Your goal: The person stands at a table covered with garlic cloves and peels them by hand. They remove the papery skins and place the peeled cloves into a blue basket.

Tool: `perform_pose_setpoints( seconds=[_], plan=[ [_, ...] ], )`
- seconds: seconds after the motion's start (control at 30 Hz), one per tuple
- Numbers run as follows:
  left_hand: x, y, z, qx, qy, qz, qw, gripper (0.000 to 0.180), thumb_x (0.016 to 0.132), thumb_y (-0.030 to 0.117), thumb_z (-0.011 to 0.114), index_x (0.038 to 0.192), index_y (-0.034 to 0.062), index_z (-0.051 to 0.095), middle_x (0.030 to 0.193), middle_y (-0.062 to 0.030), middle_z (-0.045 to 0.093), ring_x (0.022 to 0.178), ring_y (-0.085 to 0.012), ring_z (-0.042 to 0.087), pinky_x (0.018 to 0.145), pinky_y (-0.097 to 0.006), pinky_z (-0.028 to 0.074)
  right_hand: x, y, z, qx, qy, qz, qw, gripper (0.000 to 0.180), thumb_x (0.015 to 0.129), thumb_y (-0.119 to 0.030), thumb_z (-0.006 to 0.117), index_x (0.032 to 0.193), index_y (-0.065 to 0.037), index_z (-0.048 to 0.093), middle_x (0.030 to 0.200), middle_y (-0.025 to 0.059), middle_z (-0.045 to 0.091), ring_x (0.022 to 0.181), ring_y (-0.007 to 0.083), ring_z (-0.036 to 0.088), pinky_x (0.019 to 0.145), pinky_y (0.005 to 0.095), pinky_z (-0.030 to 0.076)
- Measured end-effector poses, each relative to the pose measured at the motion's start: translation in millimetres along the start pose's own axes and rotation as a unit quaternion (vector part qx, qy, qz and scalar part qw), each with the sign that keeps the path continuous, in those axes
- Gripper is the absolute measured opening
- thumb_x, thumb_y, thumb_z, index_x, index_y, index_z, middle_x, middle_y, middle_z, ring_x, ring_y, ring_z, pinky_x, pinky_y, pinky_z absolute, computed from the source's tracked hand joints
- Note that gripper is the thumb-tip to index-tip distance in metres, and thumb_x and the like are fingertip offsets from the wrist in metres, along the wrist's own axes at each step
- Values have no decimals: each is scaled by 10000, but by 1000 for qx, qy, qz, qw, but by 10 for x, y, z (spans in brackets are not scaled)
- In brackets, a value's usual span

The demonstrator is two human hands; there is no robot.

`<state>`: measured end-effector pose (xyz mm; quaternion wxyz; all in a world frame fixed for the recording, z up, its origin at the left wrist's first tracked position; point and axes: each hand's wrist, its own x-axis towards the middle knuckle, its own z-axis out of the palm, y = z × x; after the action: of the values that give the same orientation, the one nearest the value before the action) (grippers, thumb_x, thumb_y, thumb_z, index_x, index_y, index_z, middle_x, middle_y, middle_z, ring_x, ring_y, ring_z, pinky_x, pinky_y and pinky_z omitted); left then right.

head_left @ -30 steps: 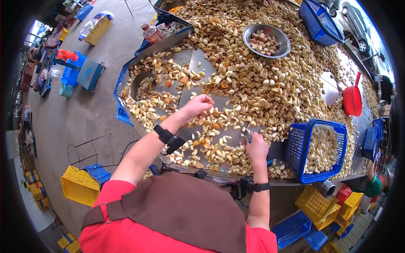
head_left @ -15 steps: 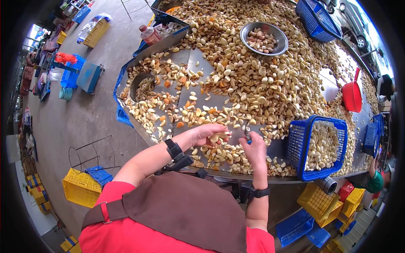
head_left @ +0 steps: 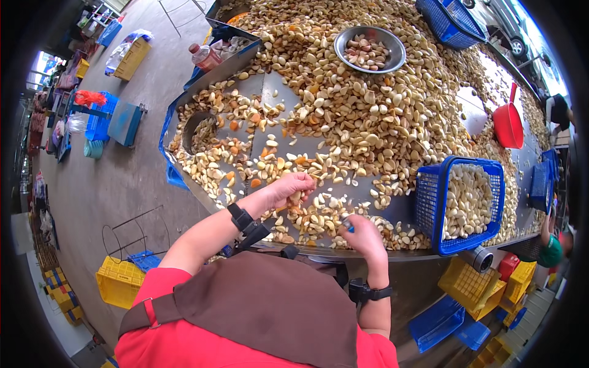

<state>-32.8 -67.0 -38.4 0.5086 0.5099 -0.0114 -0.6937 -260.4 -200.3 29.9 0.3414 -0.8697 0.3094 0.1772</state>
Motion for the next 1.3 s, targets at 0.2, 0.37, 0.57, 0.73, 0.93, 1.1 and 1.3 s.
perform_pose_setpoints(
  seconds=[0.2,0.37,0.57,0.73,0.93,1.1,1.3],
  plan=[
    [84,-47,444,724,32,320,611,128,759,103,621,870,52,584,856,-117,609,781,-275,636,605,-370,522,134,463,-312,-21,217,170,961,235,793,-213,620,979,-71,610,941,181,618,909,385,590,764,468,464],
    [7,-150,598,829,-2,293,475,242,717,72,611,945,41,537,810,-107,582,736,-264,617,612,-356,528,162,826,-316,-60,239,203,948,271,794,-210,642,1012,-62,577,984,178,581,886,378,601,755,476,485],
    [-69,-199,399,803,43,290,519,169,743,82,602,884,28,527,778,-128,594,692,-282,630,592,-363,534,126,746,-277,-15,239,162,957,218,789,-228,649,850,-35,567,881,152,602,864,366,600,735,464,483],
    [-22,-46,370,762,52,203,613,138,762,101,581,862,10,555,765,-161,632,678,-281,651,565,-368,524,-12,684,-358,-57,188,145,970,245,776,-254,669,846,-39,577,888,152,611,846,366,604,724,465,483],
    [-91,257,288,151,-155,-62,974,118,827,137,498,886,74,579,823,-48,642,608,-97,594,415,-225,426,46,254,-65,-1,148,30,988,236,754,-241,687,911,-84,606,906,130,621,838,351,624,727,443,505],
    [-178,-73,494,361,-156,-132,910,153,838,168,578,932,59,630,758,-15,634,589,-107,581,489,-233,466,261,142,285,-83,99,-26,991,284,711,-191,728,919,-81,570,870,141,602,791,351,641,677,445,528],
    [-200,84,-210,477,94,39,873,182,815,128,559,960,58,644,778,-36,650,676,-100,624,461,-249,444,218,115,353,-87,117,-13,989,278,702,-159,730,911,-67,571,962,149,548,781,344,637,663,438,535]
  ],
)
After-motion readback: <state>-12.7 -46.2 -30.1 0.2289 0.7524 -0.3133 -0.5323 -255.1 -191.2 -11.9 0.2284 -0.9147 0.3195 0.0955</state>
